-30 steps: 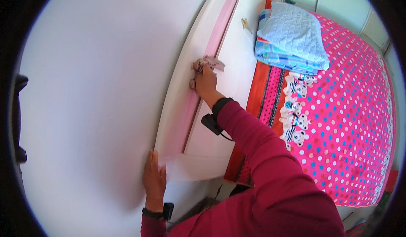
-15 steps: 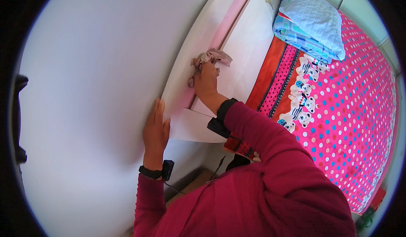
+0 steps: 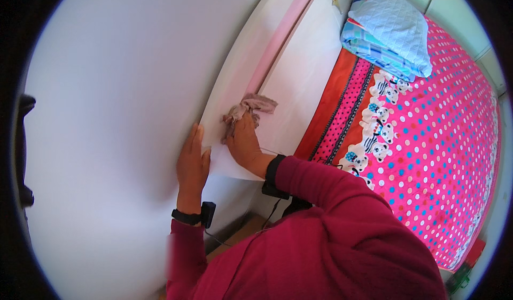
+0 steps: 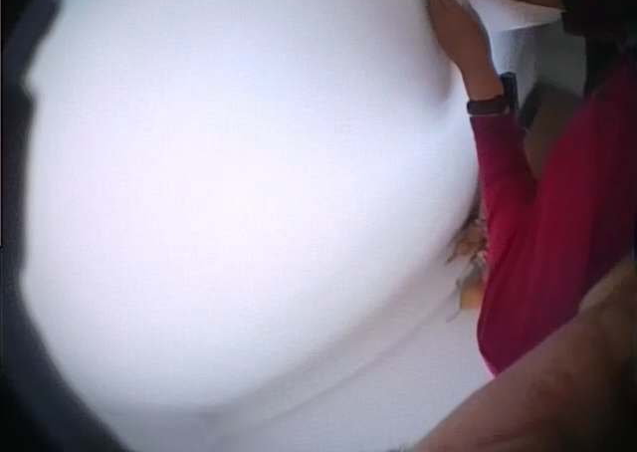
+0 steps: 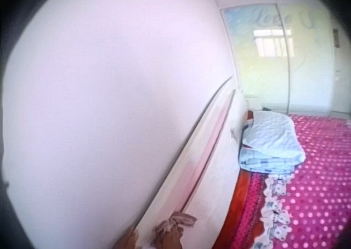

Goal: The person wipes the white and pink headboard of a bed using a cloth. They move a folded blanket aside to access the surface, then continue wiping the headboard and the wall behind it.

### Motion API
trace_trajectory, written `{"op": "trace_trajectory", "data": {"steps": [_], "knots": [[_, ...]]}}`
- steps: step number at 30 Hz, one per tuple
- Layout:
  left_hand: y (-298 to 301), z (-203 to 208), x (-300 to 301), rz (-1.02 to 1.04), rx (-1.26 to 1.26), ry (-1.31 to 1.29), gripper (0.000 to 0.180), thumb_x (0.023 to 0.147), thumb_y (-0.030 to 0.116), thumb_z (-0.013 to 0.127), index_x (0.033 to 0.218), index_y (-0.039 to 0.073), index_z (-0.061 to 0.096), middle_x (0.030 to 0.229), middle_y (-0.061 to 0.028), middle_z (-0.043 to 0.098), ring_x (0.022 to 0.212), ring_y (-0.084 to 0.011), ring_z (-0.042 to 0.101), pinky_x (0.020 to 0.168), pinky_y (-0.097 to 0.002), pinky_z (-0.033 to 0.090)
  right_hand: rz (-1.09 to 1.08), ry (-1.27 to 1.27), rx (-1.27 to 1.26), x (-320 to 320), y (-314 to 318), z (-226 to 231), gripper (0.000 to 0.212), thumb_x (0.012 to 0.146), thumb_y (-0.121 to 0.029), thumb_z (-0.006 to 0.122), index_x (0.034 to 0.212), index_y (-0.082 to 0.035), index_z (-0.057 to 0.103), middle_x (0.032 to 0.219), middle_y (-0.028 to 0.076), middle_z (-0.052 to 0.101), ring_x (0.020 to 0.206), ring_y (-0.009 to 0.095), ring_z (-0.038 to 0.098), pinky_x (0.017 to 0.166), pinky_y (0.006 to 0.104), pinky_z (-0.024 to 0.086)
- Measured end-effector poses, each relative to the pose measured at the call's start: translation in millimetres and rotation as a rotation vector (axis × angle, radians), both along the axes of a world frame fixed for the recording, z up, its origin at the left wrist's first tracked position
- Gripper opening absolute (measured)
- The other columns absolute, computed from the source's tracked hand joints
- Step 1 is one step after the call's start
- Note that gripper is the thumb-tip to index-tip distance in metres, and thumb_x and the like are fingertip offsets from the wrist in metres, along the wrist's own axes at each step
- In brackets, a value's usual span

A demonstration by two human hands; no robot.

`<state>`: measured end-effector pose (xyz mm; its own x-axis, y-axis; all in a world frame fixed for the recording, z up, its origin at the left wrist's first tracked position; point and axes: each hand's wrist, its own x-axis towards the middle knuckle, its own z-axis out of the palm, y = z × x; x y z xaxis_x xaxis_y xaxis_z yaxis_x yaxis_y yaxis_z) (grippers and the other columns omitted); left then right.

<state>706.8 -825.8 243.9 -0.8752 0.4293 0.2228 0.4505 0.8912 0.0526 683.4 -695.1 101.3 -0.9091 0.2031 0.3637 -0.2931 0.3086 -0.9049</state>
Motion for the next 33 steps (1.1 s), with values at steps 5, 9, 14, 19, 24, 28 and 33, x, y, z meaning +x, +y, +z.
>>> {"op": "trace_trajectory", "data": {"steps": [5, 9, 14, 19, 24, 28, 33], "knots": [[3.0, 4.0, 0.0, 0.016, -0.011, -0.023, 0.064, 0.085, 0.005, 0.065, 0.144, 0.010, 0.041, 0.149, -0.0104, 0.044, 0.122, -0.0306, 0.054, 0.099, -0.0387, 0.049, 0.013, 0.112, 0.241, 2.1, 23.2, -5.0, 0.064, 0.076, -0.015, 0.070, 0.130, 0.004, 0.041, 0.140, 0.030, 0.037, 0.127, 0.047, 0.038, 0.109, 0.0515, 0.030], [4.8, 7.7, 2.3, 0.061, -0.003, -0.107, 0.063, 0.087, 0.005, 0.064, 0.145, 0.009, 0.040, 0.149, -0.0121, 0.043, 0.129, -0.0311, 0.049, 0.104, -0.0393, 0.045, 0.088, 0.099, 0.394, -4.7, 56.4, -3.6, 0.054, 0.073, -0.027, 0.076, 0.117, -0.003, 0.053, 0.131, 0.020, 0.049, 0.116, 0.037, 0.050, 0.093, 0.0468, 0.040], [6.9, 12.6, 4.0, 0.055, 0.000, -0.128, 0.060, 0.090, 0.008, 0.062, 0.146, 0.009, 0.039, 0.149, -0.0141, 0.043, 0.132, -0.0330, 0.047, 0.106, -0.0413, 0.043, 0.063, 0.282, 0.482, -22.3, 74.7, 3.7, 0.042, 0.066, -0.030, 0.077, 0.097, -0.008, 0.059, 0.106, 0.011, 0.058, 0.101, 0.030, 0.056, 0.086, 0.0427, 0.041], [11.8, 13.3, 5.3, 0.099, -0.073, -0.116, 0.059, 0.088, 0.008, 0.062, 0.143, 0.005, 0.041, 0.148, -0.0183, 0.043, 0.122, -0.0364, 0.053, 0.099, -0.0428, 0.047, -0.014, 0.309, 0.452, -49.5, 97.5, 8.2, 0.042, 0.064, -0.026, 0.076, 0.099, -0.008, 0.060, 0.107, 0.010, 0.059, 0.101, 0.029, 0.057, 0.085, 0.0424, 0.042], [9.1, 11.7, -1.2, 0.096, -0.074, -0.151, 0.057, 0.088, 0.007, 0.061, 0.142, 0.003, 0.042, 0.146, -0.0213, 0.043, 0.120, -0.0400, 0.053, 0.097, -0.0439, 0.047, -0.111, 0.255, 0.472, -85.7, 133.7, 6.9, 0.043, 0.064, -0.025, 0.076, 0.102, -0.009, 0.061, 0.113, 0.011, 0.060, 0.106, 0.029, 0.058, 0.088, 0.0428, 0.043], [5.7, 9.8, -0.6, 0.102, -0.057, -0.190, 0.056, 0.088, 0.007, 0.062, 0.140, 0.000, 0.043, 0.144, -0.0251, 0.045, 0.117, -0.0428, 0.054, 0.095, -0.0454, 0.047, -0.226, 0.170, 0.493, -124.3, 171.9, -0.5, 0.048, 0.066, -0.027, 0.076, 0.108, -0.010, 0.060, 0.120, 0.012, 0.060, 0.110, 0.030, 0.057, 0.090, 0.0437, 0.043], [1.9, 11.2, -1.4, 0.087, -0.094, -0.196, 0.052, 0.097, 0.021, 0.057, 0.143, 0.001, 0.043, 0.141, -0.0250, 0.049, 0.124, -0.0424, 0.051, 0.103, -0.0457, 0.043, -0.330, 0.111, 0.505, -184.3, 227.5, -3.8, 0.047, 0.072, -0.027, 0.075, 0.113, -0.011, 0.059, 0.126, 0.013, 0.059, 0.112, 0.032, 0.057, 0.092, 0.0455, 0.043]]}}
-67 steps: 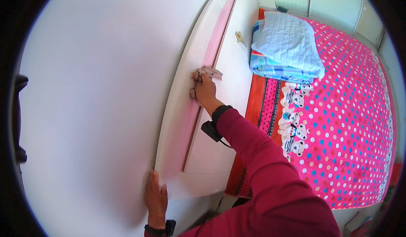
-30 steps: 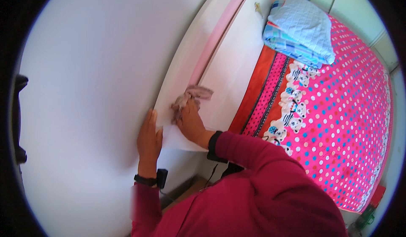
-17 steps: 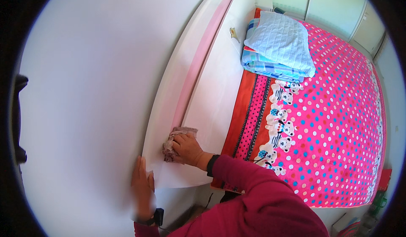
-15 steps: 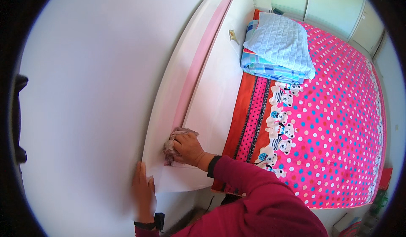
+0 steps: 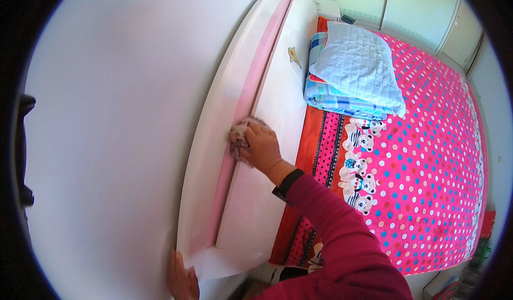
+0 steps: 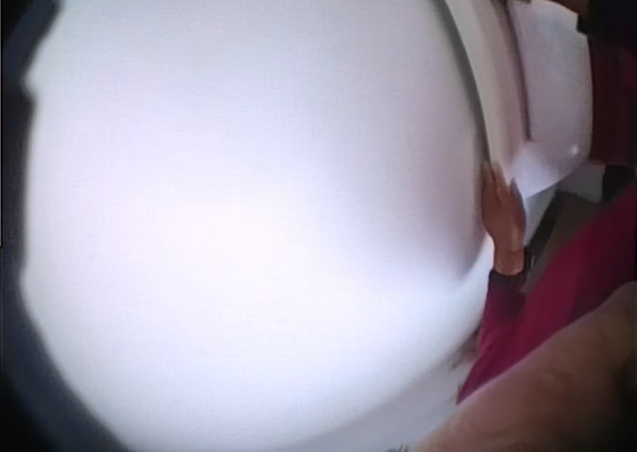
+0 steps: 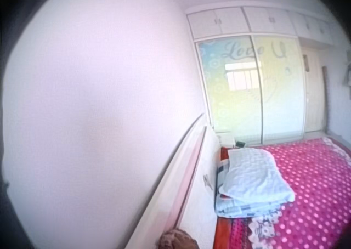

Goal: The person wipes the white and pink headboard of a bed using a cloth. They move a folded blanket aside to access the surface, then continue wiping the headboard and the wall behind it.

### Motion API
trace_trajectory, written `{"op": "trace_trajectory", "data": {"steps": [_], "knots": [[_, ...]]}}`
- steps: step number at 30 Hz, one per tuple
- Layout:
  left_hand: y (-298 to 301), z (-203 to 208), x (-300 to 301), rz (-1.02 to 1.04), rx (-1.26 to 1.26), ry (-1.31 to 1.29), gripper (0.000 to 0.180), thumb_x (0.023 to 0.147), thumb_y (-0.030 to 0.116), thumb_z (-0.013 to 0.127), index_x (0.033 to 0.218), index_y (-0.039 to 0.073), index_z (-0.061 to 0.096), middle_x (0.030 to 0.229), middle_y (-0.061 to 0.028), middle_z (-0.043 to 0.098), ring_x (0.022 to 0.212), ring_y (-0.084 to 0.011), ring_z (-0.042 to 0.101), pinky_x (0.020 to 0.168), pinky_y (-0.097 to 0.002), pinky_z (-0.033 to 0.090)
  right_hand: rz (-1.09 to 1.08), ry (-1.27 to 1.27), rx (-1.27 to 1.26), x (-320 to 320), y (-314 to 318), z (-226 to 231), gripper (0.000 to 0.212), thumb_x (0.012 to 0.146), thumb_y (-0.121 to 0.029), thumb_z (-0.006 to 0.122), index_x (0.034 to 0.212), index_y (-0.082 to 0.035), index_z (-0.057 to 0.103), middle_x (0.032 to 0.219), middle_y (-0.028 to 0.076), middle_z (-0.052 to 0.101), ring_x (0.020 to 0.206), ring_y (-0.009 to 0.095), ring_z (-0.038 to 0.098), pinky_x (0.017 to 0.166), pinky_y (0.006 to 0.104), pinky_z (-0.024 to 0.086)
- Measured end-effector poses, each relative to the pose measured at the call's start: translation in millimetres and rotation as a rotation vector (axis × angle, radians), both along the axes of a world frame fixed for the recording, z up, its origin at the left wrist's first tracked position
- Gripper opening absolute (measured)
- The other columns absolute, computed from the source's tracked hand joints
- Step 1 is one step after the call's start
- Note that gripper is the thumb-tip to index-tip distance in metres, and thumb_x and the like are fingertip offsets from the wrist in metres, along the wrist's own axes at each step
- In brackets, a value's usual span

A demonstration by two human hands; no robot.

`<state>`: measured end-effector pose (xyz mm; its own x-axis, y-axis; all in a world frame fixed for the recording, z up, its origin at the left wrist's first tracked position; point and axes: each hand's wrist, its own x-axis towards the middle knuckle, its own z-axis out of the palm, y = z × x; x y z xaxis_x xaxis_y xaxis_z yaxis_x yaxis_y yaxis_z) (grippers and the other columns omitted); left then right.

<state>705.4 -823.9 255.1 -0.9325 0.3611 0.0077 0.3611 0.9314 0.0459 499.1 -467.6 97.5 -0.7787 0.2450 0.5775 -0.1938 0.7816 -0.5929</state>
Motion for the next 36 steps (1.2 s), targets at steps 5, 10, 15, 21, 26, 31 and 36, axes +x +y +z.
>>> {"op": "trace_trajectory", "data": {"steps": [5, 10, 15, 21, 26, 31, 36], "knots": [[-2.5, -0.9, 0.0, -0.044, 0.010, 0.037, 0.050, 0.098, 0.020, 0.056, 0.142, 0.000, 0.044, 0.139, -0.0269, 0.050, 0.122, -0.0435, 0.053, 0.101, -0.0468, 0.045, -0.048, 0.006, 0.080, -41.6, 41.0, 2.3, 0.045, 0.072, -0.025, 0.073, 0.111, -0.009, 0.059, 0.117, 0.011, 0.062, 0.109, 0.031, 0.059, 0.090, 0.0435, 0.045], [-6.4, -3.2, 2.5, -0.051, 0.021, 0.035, 0.050, 0.097, 0.019, 0.059, 0.140, -0.001, 0.045, 0.136, -0.0285, 0.051, 0.121, -0.0453, 0.053, 0.100, -0.0486, 0.045, -0.059, -0.116, 0.134, -64.7, 66.4, 5.5, 0.042, 0.073, -0.019, 0.070, 0.112, -0.008, 0.059, 0.117, 0.011, 0.062, 0.109, 0.030, 0.059, 0.090, 0.0424, 0.045], [-10.5, -4.5, 3.9, -0.066, 0.034, 0.046, 0.051, 0.095, 0.020, 0.061, 0.139, -0.001, 0.046, 0.133, -0.0301, 0.053, 0.119, -0.0473, 0.054, 0.100, -0.0502, 0.046, -0.092, -0.147, 0.141, -84.0, 83.0, 12.7, 0.032, 0.078, -0.016, 0.065, 0.108, -0.006, 0.059, 0.114, 0.011, 0.064, 0.109, 0.031, 0.060, 0.089, 0.0435, 0.048], [-14.9, -8.6, 4.5, -0.081, 0.046, 0.071, 0.049, 0.093, 0.020, 0.064, 0.134, -0.004, 0.049, 0.131, -0.0317, 0.054, 0.111, -0.0474, 0.058, 0.093, -0.0496, 0.050, -0.158, -0.270, 0.199, -104.9, 99.9, 15.4, 0.031, 0.079, -0.016, 0.064, 0.108, -0.006, 0.059, 0.112, 0.012, 0.064, 0.107, 0.031, 0.061, 0.084, 0.0433, 0.051], [-14.7, -9.9, 6.2, -0.012, 0.114, 0.029, 0.046, 0.091, 0.017, 0.066, 0.130, -0.005, 0.052, 0.129, -0.0311, 0.055, 0.107, -0.0462, 0.060, 0.088, -0.0480, 0.053, -0.226, -0.227, 0.180, -130.2, 119.0, 12.6, 0.027, 0.081, -0.014, 0.061, 0.106, -0.005, 0.058, 0.115, 0.013, 0.064, 0.106, 0.033, 0.061, 0.081, 0.0454, 0.054], [-12.7, -6.4, 3.4, -0.101, 0.000, 0.122, 0.044, 0.091, 0.015, 0.066, 0.129, -0.004, 0.053, 0.125, -0.0295, 0.059, 0.105, -0.0447, 0.062, 0.085, -0.0471, 0.054, -0.255, -0.232, 0.150, -169.1, 152.1, 12.6, 0.027, 0.085, -0.013, 0.056, 0.111, -0.004, 0.056, 0.119, 0.018, 0.062, 0.105, 0.038, 0.062, 0.084, 0.0473, 0.054], [-13.5, -9.6, 7.3, -0.092, -0.010, 0.154, 0.042, 0.089, 0.016, 0.067, 0.125, -0.003, 0.056, 0.121, -0.0285, 0.061, 0.100, -0.0440, 0.064, 0.081, -0.0476, 0.055, -0.288, -0.134, 0.157, -210.0, 185.6, 10.1, 0.029, 0.084, -0.011, 0.058, 0.112, -0.003, 0.055, 0.116, 0.022, 0.062, 0.100, 0.041, 0.063, 0.085, 0.0474, 0.053]]}}
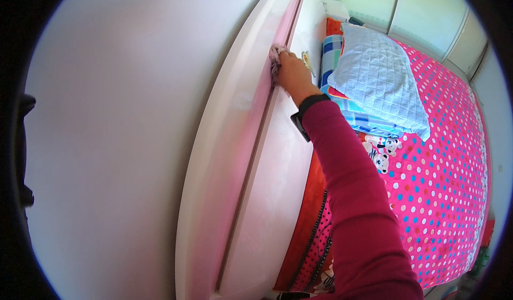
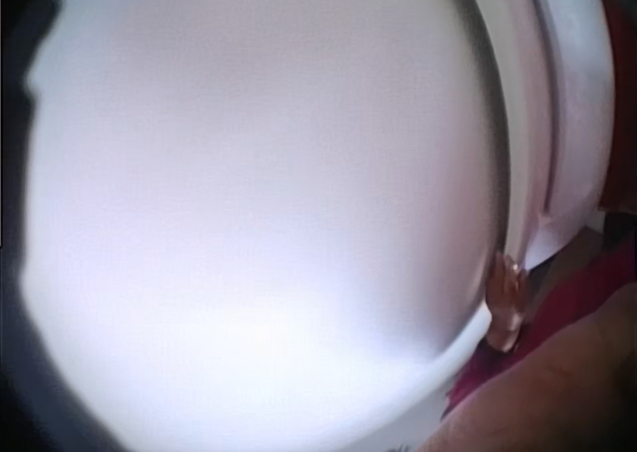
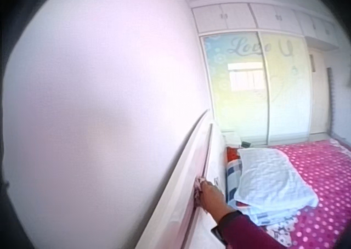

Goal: The person wipes the white and pink headboard of a bed using a cloth. They move a folded blanket aside to access the surface, then continue wiping the headboard and the wall behind it.

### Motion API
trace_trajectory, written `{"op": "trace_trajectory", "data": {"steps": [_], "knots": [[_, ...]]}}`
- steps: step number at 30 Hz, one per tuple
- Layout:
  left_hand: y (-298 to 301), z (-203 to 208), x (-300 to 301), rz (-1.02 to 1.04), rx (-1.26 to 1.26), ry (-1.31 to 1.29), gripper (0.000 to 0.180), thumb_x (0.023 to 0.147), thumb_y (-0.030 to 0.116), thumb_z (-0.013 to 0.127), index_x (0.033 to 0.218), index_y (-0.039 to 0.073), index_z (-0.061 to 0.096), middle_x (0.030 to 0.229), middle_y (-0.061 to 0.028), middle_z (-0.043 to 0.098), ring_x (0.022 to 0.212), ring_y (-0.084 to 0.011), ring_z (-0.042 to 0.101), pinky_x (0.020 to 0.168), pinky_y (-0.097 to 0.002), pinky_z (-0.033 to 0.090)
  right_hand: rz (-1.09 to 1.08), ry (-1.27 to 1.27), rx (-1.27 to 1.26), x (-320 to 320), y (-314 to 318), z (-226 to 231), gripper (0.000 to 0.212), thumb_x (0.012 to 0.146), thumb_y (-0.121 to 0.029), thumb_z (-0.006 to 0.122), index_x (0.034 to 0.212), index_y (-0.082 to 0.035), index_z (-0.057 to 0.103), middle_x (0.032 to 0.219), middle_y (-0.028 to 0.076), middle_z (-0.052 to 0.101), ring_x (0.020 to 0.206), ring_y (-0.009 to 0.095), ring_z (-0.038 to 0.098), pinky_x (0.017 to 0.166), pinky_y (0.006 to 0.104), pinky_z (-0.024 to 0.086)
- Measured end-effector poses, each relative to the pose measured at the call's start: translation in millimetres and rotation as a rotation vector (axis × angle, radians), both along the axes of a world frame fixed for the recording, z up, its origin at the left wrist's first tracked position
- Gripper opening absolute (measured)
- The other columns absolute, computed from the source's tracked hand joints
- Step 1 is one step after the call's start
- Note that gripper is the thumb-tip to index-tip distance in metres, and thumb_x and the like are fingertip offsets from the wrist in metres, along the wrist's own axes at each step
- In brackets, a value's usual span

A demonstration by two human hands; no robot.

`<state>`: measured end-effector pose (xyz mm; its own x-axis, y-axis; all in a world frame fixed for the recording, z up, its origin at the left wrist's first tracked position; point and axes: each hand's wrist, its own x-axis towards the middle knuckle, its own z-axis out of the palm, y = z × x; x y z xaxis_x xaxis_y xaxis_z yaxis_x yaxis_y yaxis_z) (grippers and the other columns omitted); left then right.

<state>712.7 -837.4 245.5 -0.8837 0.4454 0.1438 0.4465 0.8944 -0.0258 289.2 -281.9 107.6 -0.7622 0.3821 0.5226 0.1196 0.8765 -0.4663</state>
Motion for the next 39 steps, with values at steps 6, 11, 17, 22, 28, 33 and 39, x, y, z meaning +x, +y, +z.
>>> {"op": "trace_trajectory", "data": {"steps": [6, 11, 17, 22, 28, 33, 39], "knots": [[-12.4, -5.8, 2.7, -0.029, -0.008, 0.034, 0.043, 0.087, 0.015, 0.070, 0.124, -0.003, 0.058, 0.118, -0.0282, 0.063, 0.094, -0.0416, 0.066, 0.072, -0.0437, 0.058, -0.079, -0.069, 0.056, -37.5, 31.2, -2.1, 0.033, 0.084, -0.014, 0.063, 0.116, -0.008, 0.055, 0.108, 0.021, 0.063, 0.096, 0.041, 0.065, 0.083, 0.0473, 0.054], [-17.2, -8.7, 14.2, 0.034, 0.026, -0.015, 0.043, 0.087, 0.015, 0.071, 0.124, -0.002, 0.058, 0.117, -0.0263, 0.064, 0.096, -0.0383, 0.066, 0.071, -0.0407, 0.059, -0.131, -0.147, 0.076, -54.8, 45.2, 4.8, 0.031, 0.093, -0.016, 0.050, 0.123, -0.012, 0.056, 0.112, 0.018, 0.065, 0.102, 0.037, 0.065, 0.085, 0.0471, 0.053], [-33.1, -15.4, 19.4, -0.192, -0.140, 0.138, 0.040, 0.089, 0.013, 0.070, 0.124, -0.003, 0.059, 0.119, -0.0234, 0.062, 0.100, -0.0357, 0.065, 0.077, -0.0346, 0.060, -0.175, -0.168, 0.091, -62.8, 49.4, 8.1, 0.029, 0.095, -0.019, 0.046, 0.120, -0.011, 0.058, 0.114, 0.016, 0.066, 0.106, 0.035, 0.064, 0.087, 0.0464, 0.052], [-19.2, -15.7, 20.5, -0.029, -0.040, 0.114, 0.039, 0.090, 0.014, 0.069, 0.124, -0.003, 0.059, 0.118, -0.0247, 0.063, 0.101, -0.0369, 0.064, 0.078, -0.0387, 0.059, -0.136, -0.181, 0.074, -62.8, 52.7, 5.4, 0.026, 0.095, -0.017, 0.046, 0.116, -0.008, 0.059, 0.112, 0.017, 0.067, 0.105, 0.035, 0.064, 0.087, 0.0471, 0.052], [-3.3, -0.3, 6.3, -0.022, -0.017, 0.042, 0.042, 0.089, 0.014, 0.070, 0.125, -0.002, 0.058, 0.120, -0.0291, 0.061, 0.101, -0.0430, 0.064, 0.081, -0.0462, 0.056, -0.040, -0.135, 0.058, -49.3, 46.0, 8.9, 0.023, 0.090, -0.010, 0.053, 0.111, -0.006, 0.060, 0.114, 0.018, 0.066, 0.107, 0.036, 0.063, 0.090, 0.0442, 0.051], [-1.3, 1.0, 3.3, 0.009, -0.012, -0.014, 0.042, 0.089, 0.015, 0.069, 0.124, -0.005, 0.058, 0.123, -0.0304, 0.059, 0.101, -0.0448, 0.063, 0.083, -0.0470, 0.055, -0.018, -0.126, 0.017, -31.9, 31.3, 14.1, 0.026, 0.087, -0.010, 0.058, 0.112, -0.007, 0.060, 0.119, 0.016, 0.064, 0.111, 0.035, 0.061, 0.093, 0.0430, 0.050], [5.0, 4.9, 2.1, 0.055, 0.076, -0.077, 0.043, 0.089, 0.012, 0.069, 0.127, -0.003, 0.057, 0.129, -0.0304, 0.056, 0.106, -0.0457, 0.061, 0.088, -0.0458, 0.053, 0.003, -0.099, 0.089, -11.2, 10.2, 9.5, 0.022, 0.088, -0.011, 0.055, 0.108, -0.008, 0.063, 0.108, 0.017, 0.068, 0.100, 0.036, 0.066, 0.085, 0.0454, 0.053]]}}
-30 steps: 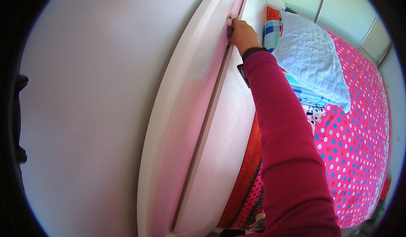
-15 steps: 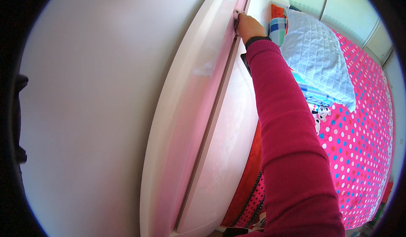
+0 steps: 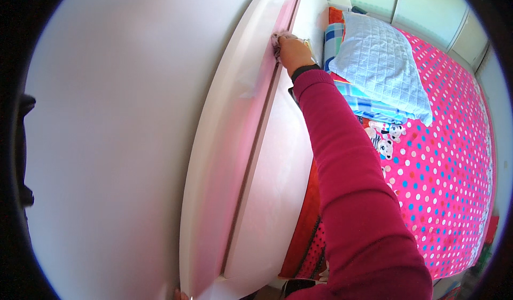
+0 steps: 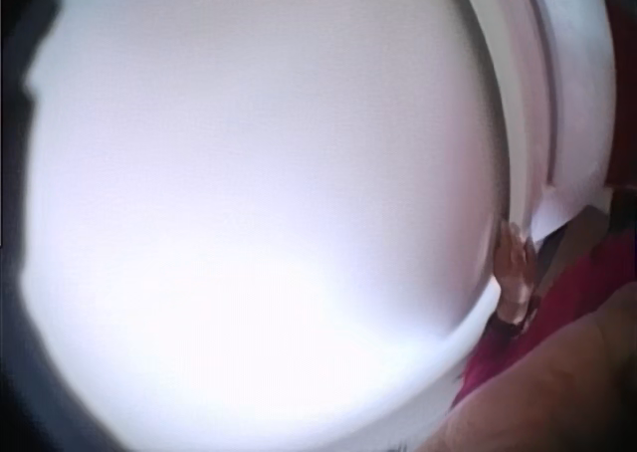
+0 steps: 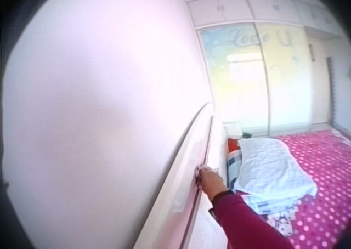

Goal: The person wipes the white and pink headboard of a bed using a cloth. They move a folded blanket aside to access the surface, then continue wiping the headboard and the wall behind it.

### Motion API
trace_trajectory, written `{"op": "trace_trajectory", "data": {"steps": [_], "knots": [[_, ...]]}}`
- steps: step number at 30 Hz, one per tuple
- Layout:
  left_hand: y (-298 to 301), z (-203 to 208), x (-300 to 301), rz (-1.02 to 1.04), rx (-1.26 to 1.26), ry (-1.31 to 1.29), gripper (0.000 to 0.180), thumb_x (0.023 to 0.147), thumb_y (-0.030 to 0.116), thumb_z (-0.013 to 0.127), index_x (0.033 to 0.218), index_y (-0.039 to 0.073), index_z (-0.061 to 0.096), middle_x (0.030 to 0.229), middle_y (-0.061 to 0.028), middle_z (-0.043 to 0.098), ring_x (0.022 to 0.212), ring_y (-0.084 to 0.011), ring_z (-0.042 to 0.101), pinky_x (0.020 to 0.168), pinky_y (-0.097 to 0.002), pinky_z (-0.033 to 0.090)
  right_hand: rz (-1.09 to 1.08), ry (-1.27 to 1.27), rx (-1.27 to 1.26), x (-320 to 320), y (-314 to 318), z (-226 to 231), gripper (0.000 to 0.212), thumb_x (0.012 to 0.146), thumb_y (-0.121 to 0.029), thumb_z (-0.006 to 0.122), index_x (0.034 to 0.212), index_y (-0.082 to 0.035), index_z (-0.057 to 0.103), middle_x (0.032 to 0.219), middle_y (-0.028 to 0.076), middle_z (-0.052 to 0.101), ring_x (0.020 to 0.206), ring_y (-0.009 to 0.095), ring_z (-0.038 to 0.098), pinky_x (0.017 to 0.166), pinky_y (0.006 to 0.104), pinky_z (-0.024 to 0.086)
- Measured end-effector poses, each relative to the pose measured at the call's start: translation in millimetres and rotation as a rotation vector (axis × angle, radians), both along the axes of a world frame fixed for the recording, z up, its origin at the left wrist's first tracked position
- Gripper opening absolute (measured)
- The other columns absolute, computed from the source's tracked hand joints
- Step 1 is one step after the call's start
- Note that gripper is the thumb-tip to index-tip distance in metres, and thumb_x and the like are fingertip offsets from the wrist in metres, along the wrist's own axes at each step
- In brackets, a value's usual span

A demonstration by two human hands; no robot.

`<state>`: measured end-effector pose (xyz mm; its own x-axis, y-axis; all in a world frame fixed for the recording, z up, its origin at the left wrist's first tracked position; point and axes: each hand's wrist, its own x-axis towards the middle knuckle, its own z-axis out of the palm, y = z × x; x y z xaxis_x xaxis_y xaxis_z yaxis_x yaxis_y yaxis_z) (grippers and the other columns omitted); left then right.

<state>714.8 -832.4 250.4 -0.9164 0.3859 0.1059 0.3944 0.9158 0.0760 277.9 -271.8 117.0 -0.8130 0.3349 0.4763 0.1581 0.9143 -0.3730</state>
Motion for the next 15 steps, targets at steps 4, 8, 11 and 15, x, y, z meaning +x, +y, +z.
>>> {"op": "trace_trajectory", "data": {"steps": [4, 8, 11, 15], "knots": [[5.1, 4.8, -4.8, -0.041, 0.017, 0.007, 0.047, 0.090, 0.011, 0.068, 0.133, -0.002, 0.053, 0.132, -0.0300, 0.054, 0.108, -0.0461, 0.060, 0.089, -0.0454, 0.053, -0.005, -0.054, -0.027, 20.9, -20.0, 1.0, 0.020, 0.090, -0.013, 0.054, 0.108, -0.010, 0.063, 0.102, 0.017, 0.070, 0.095, 0.034, 0.068, 0.078, 0.0457, 0.055], [7.0, 5.5, -7.3, -0.057, -0.003, 0.016, 0.052, 0.091, 0.010, 0.066, 0.139, 0.000, 0.047, 0.133, -0.0289, 0.054, 0.112, -0.0457, 0.058, 0.091, -0.0453, 0.052, -0.008, -0.109, -0.039, 46.6, -46.5, 7.3, 0.020, 0.091, -0.013, 0.053, 0.108, -0.011, 0.063, 0.102, 0.015, 0.070, 0.095, 0.033, 0.068, 0.077, 0.0453, 0.055], [5.9, 4.7, -7.5, -0.047, -0.022, 0.010, 0.053, 0.092, 0.011, 0.065, 0.140, 0.000, 0.046, 0.135, -0.0276, 0.053, 0.115, -0.0441, 0.057, 0.093, -0.0450, 0.050, 0.005, -0.100, -0.060, 70.0, -66.5, 11.5, 0.020, 0.090, -0.011, 0.054, 0.108, -0.011, 0.063, 0.102, 0.013, 0.070, 0.095, 0.033, 0.068, 0.076, 0.0447, 0.055], [5.0, -0.5, -6.8, -0.008, 0.026, -0.045, 0.054, 0.087, 0.006, 0.063, 0.138, -0.002, 0.045, 0.140, -0.0286, 0.048, 0.114, -0.0442, 0.057, 0.093, -0.0452, 0.049, 0.038, -0.057, -0.074, 100.4, -97.1, 9.7, 0.021, 0.089, -0.009, 0.055, 0.109, -0.009, 0.062, 0.108, 0.013, 0.068, 0.097, 0.034, 0.067, 0.078, 0.0433, 0.055]]}}
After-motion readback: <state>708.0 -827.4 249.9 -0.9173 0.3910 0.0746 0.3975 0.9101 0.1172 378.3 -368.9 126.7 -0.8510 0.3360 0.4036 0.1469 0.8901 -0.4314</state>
